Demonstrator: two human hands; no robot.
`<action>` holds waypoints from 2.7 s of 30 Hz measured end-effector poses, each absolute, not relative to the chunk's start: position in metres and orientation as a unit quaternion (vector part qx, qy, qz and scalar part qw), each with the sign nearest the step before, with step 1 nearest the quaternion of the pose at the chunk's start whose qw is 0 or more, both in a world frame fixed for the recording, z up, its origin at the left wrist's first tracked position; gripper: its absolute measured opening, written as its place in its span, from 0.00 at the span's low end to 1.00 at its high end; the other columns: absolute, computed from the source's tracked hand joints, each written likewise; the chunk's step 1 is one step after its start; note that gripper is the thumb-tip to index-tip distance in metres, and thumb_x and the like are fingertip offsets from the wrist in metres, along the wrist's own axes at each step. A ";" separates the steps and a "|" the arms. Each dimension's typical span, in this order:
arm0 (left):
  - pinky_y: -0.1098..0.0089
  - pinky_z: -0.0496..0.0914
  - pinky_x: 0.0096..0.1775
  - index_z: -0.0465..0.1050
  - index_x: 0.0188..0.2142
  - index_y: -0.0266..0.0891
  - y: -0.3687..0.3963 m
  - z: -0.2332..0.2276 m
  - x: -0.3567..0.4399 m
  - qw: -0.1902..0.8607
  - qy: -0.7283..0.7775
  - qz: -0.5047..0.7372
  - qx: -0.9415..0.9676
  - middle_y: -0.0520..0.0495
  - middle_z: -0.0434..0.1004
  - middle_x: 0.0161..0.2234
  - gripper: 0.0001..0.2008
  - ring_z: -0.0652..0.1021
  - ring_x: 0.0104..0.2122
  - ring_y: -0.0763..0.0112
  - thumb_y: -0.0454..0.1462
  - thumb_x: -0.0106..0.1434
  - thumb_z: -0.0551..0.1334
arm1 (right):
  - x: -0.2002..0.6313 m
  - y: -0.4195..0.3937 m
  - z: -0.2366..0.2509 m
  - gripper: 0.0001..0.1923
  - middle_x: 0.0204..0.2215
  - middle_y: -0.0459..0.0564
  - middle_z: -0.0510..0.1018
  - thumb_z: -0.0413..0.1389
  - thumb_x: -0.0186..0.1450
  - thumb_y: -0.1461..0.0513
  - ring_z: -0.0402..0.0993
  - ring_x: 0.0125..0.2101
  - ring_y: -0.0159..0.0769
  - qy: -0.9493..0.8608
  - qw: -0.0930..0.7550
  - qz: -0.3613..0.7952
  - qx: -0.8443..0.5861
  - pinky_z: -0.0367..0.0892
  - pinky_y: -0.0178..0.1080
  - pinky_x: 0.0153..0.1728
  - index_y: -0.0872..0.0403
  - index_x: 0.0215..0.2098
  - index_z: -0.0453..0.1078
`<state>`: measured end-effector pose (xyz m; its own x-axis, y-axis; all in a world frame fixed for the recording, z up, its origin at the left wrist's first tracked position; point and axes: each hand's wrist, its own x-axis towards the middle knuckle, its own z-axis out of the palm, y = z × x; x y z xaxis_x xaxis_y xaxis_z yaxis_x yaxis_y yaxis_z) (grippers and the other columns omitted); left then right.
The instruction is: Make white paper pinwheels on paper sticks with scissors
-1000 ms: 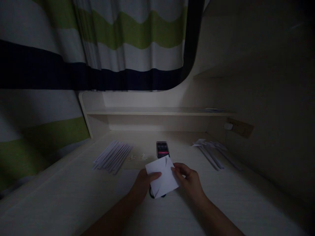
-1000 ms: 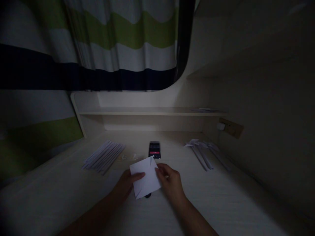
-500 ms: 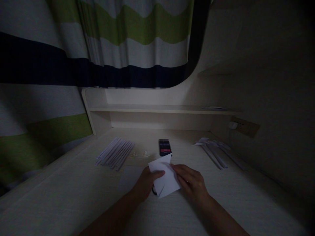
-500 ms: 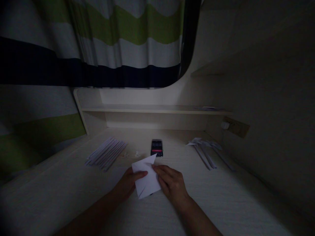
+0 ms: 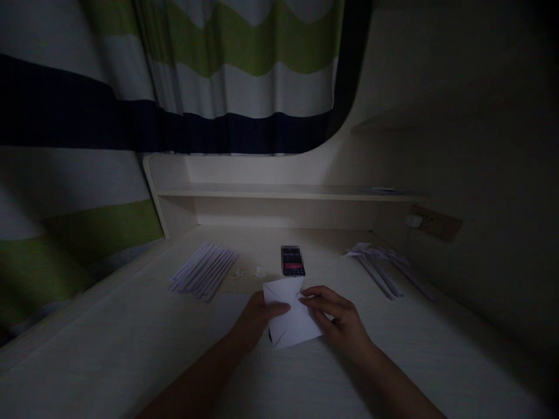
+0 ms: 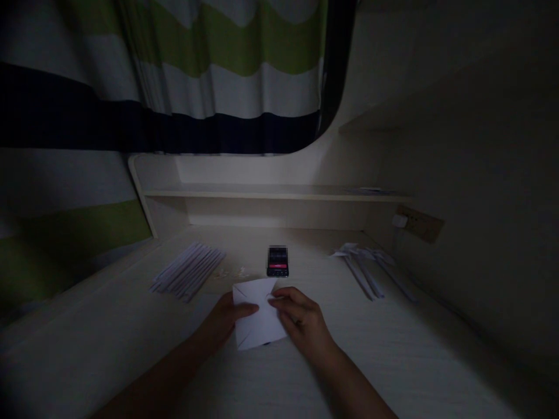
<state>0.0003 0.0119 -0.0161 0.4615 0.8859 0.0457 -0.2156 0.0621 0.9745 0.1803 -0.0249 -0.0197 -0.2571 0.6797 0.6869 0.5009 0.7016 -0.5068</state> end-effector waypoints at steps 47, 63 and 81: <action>0.71 0.65 0.27 0.72 0.33 0.33 0.010 -0.020 0.006 0.616 0.351 0.382 0.593 0.44 0.76 0.28 0.15 0.73 0.26 0.65 0.35 0.43 0.64 | 0.164 -0.010 -0.046 0.11 0.16 0.44 0.72 0.62 0.43 0.60 0.67 0.19 0.32 -0.463 0.565 0.528 -0.434 0.61 0.35 0.22 0.56 0.18 0.65; 0.73 0.64 0.24 0.70 0.34 0.32 0.007 -0.018 0.010 0.619 0.374 0.404 0.560 0.46 0.74 0.25 0.15 0.72 0.23 0.71 0.34 0.43 0.63 | 0.161 -0.008 -0.051 0.16 0.14 0.42 0.68 0.64 0.40 0.58 0.63 0.15 0.28 -0.414 0.589 0.503 -0.478 0.58 0.32 0.18 0.56 0.17 0.61; 0.73 0.65 0.25 0.69 0.35 0.32 0.010 -0.022 0.010 0.597 0.393 0.410 0.567 0.45 0.74 0.27 0.17 0.73 0.25 0.69 0.33 0.43 0.64 | 0.155 -0.013 -0.046 0.18 0.13 0.43 0.69 0.64 0.39 0.56 0.64 0.15 0.29 -0.398 0.603 0.480 -0.497 0.58 0.33 0.18 0.56 0.16 0.60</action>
<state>0.0100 0.0096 -0.0224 0.3558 0.9346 -0.0046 -0.0443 0.0218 0.9988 0.1547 -0.0131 -0.0460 0.2217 0.9751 0.0024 -0.1829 0.0440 -0.9821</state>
